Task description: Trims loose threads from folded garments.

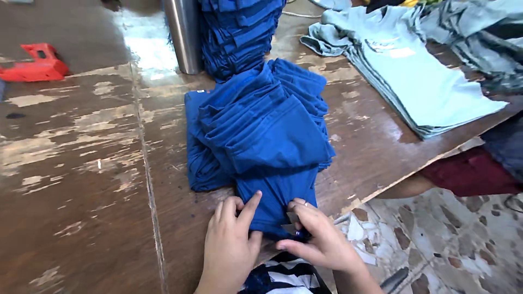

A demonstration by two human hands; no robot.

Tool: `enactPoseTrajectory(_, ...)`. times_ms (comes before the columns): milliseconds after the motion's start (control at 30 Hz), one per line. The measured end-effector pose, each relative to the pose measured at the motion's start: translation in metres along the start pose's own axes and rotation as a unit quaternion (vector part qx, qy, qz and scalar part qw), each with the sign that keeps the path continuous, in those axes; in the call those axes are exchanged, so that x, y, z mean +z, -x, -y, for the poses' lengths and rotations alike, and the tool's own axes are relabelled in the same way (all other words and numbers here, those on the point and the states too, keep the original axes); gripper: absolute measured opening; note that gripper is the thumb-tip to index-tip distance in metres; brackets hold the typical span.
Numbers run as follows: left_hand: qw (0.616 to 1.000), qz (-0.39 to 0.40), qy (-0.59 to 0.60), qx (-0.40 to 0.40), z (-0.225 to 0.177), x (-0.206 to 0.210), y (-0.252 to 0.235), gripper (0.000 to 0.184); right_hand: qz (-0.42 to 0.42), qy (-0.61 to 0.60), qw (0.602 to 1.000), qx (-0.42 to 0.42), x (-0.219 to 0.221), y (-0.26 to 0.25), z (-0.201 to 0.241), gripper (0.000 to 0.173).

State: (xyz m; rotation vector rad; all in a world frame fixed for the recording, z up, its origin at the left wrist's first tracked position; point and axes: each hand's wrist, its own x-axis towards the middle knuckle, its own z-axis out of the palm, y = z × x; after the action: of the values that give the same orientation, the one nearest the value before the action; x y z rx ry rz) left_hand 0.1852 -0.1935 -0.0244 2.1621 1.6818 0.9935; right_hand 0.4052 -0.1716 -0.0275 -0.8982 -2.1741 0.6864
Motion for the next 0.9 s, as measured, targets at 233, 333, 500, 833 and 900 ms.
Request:
enactPoseTrajectory(233,0.879,-0.026,0.471,-0.067,-0.001,-0.029,-0.031,0.038,-0.256,0.026,0.966,-0.004,-0.063,-0.005,0.002,0.021)
enactPoseTrajectory(333,0.83,-0.018,0.548,-0.102,-0.011,-0.031,-0.048,0.046,-0.32,-0.096,0.939,-0.084,-0.062,-0.031,0.023,0.024)
enactPoseTrajectory(500,0.867,-0.05,0.494,-0.032,-0.014,-0.033,-0.047,0.063,-0.192,-0.149,0.968,-0.063,-0.044,-0.035,0.014,0.024)
enactPoseTrajectory(833,0.995,0.026,0.094,0.011,0.009,0.014,0.002,0.018,-0.057,-0.106,0.992,0.025,0.001,0.008,-0.021,0.005)
enactPoseTrajectory(900,0.998,-0.012,0.068,0.008,0.009,0.015,-0.001,0.017,-0.077,-0.145,0.986,0.01,-0.005,0.0,-0.012,0.006)
